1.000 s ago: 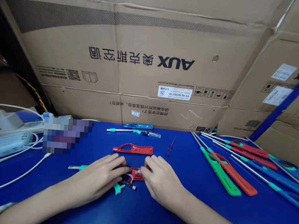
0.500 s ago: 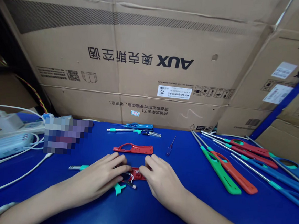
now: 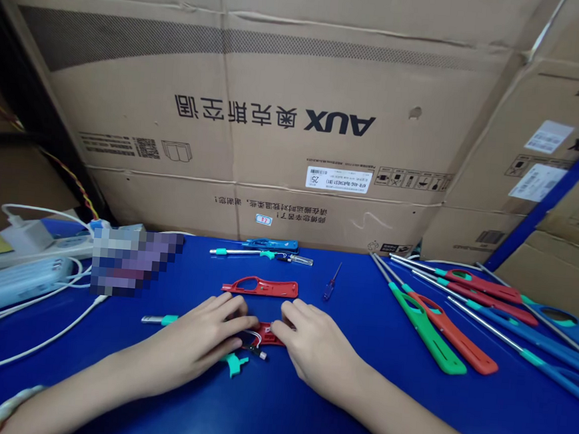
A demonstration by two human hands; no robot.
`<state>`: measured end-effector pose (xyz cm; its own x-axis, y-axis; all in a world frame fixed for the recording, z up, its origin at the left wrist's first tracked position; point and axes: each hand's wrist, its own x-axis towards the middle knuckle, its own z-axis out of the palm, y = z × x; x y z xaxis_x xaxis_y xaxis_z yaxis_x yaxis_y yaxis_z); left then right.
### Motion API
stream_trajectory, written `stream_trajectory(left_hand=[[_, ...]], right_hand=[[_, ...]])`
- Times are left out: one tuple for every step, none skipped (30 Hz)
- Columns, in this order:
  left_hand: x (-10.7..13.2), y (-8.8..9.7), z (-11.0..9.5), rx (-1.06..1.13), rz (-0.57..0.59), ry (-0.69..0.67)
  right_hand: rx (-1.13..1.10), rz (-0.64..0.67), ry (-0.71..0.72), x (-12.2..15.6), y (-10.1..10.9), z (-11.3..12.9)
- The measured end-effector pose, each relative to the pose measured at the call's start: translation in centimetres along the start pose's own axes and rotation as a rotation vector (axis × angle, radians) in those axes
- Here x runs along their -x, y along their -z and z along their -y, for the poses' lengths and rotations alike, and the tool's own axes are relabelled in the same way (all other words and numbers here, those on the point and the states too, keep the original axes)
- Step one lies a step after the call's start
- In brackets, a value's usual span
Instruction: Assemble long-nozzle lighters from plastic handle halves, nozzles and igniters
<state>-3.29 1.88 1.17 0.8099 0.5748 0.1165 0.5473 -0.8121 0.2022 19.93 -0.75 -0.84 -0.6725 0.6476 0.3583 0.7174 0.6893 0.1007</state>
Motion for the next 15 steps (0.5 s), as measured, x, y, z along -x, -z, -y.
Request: stream_trajectory(left_hand=[[0.01,0.09,0.13,0.021,0.004,-0.005],[0.03,0.17,0.21,0.04,0.009,-0.007],[0.05,0.24,0.25,0.059,0.014,-0.008],[0.07,0.3,0.25,0.076,0.02,-0.007],[0.1,0.34,0.22,0.089,0.027,-0.005],[0.13,0.38,0.17,0.1,0.032,-0.002],[0.16,0.41,0.13,0.112,0.036,0.0],[0.18,0.45,0.1,0.124,0.038,0.002],[0.21,0.49,0.09,0.137,0.035,0.005],[0.22,0.53,0.12,0.154,0.029,0.007],[0.23,0.57,0.17,0.174,0.022,0.008],[0.23,0.6,0.24,0.195,0.009,0.007],[0.24,0.63,0.33,0.216,-0.006,0.008],[0.24,0.66,0.42,0.236,-0.02,0.009],[0.25,0.68,0.5,0.253,-0.03,0.014]], right_hand=[[-0.004,0.006,0.005,0.03,0.11,-0.06],[-0.005,0.009,0.013,0.06,0.21,-0.11],[-0.004,0.01,0.022,0.08,0.31,-0.14],[-0.003,0.012,0.029,0.09,0.41,-0.15],[-0.004,0.015,0.037,0.11,0.51,-0.15],[-0.004,0.021,0.043,0.12,0.6,-0.13],[-0.005,0.027,0.047,0.15,0.68,-0.11],[-0.006,0.033,0.047,0.18,0.74,-0.09],[-0.004,0.04,0.045,0.24,0.78,-0.09],[-0.003,0.049,0.043,0.3,0.8,-0.09],[-0.002,0.061,0.042,0.37,0.8,-0.1],[-0.002,0.071,0.04,0.43,0.78,-0.12],[-0.004,0.081,0.038,0.48,0.76,-0.15],[-0.006,0.091,0.035,0.51,0.74,-0.16],[-0.011,0.098,0.032,0.52,0.73,-0.17]])
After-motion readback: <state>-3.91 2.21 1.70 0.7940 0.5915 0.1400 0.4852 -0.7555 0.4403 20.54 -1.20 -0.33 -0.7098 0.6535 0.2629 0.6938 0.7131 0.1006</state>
